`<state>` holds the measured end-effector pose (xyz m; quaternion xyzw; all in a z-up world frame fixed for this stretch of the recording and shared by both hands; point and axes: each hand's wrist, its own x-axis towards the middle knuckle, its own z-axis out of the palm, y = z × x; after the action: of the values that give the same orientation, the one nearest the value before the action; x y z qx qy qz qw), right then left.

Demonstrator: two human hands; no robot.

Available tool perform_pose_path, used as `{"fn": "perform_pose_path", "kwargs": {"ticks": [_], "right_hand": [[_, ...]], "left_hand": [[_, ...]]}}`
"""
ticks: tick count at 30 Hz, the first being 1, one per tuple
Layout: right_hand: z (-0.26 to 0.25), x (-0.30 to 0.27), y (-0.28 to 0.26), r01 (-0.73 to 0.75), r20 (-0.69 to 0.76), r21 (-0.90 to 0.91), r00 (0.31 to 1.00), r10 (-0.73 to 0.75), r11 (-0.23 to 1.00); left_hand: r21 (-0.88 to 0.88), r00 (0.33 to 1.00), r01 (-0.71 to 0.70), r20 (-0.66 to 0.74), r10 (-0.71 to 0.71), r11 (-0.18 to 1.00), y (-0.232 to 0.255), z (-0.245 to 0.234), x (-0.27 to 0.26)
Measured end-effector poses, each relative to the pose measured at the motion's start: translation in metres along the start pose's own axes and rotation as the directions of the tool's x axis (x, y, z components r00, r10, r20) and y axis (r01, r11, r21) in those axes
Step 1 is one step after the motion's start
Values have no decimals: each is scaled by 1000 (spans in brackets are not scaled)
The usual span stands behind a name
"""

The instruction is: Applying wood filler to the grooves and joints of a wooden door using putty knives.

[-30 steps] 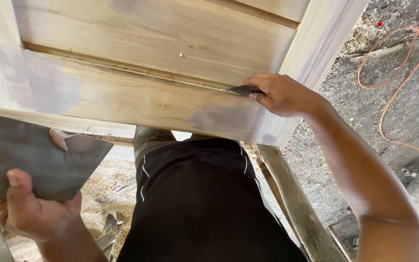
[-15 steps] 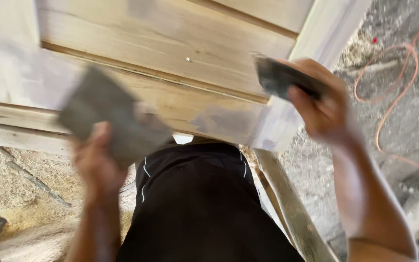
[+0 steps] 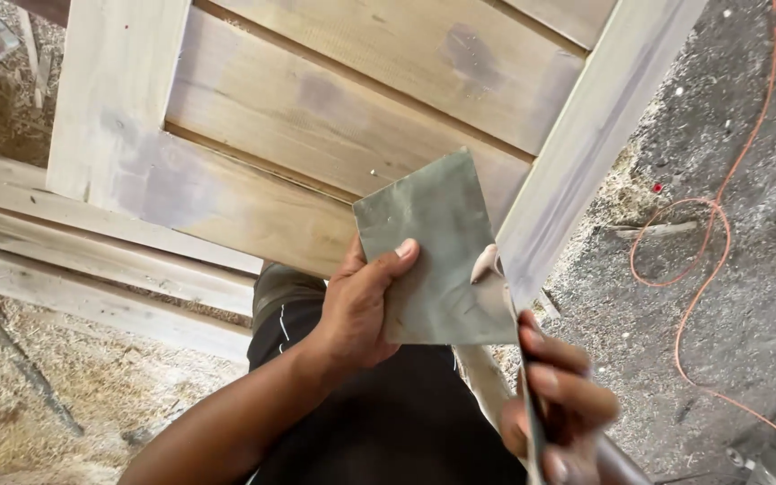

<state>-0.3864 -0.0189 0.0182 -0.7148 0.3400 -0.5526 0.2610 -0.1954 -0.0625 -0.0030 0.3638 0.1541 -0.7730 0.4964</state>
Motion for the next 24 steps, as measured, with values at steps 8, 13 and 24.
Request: {"fn": "perform_pose_path", "kwargs": {"ticks": [8,13,24], "right_hand": [[-42,33,23,-37,286,-139,955,76,990],[-62,89,-11,367,743,-331,669,0,869],[-37,133,-28,466,905,-142,419,-77,873]], "left_hand": [[280,967,-229,175,185,932,35,-19,4],[364,943,-274,286,173,890,58,2,-6],[698,834,-545,509,213,466,48,8,-3]]}}
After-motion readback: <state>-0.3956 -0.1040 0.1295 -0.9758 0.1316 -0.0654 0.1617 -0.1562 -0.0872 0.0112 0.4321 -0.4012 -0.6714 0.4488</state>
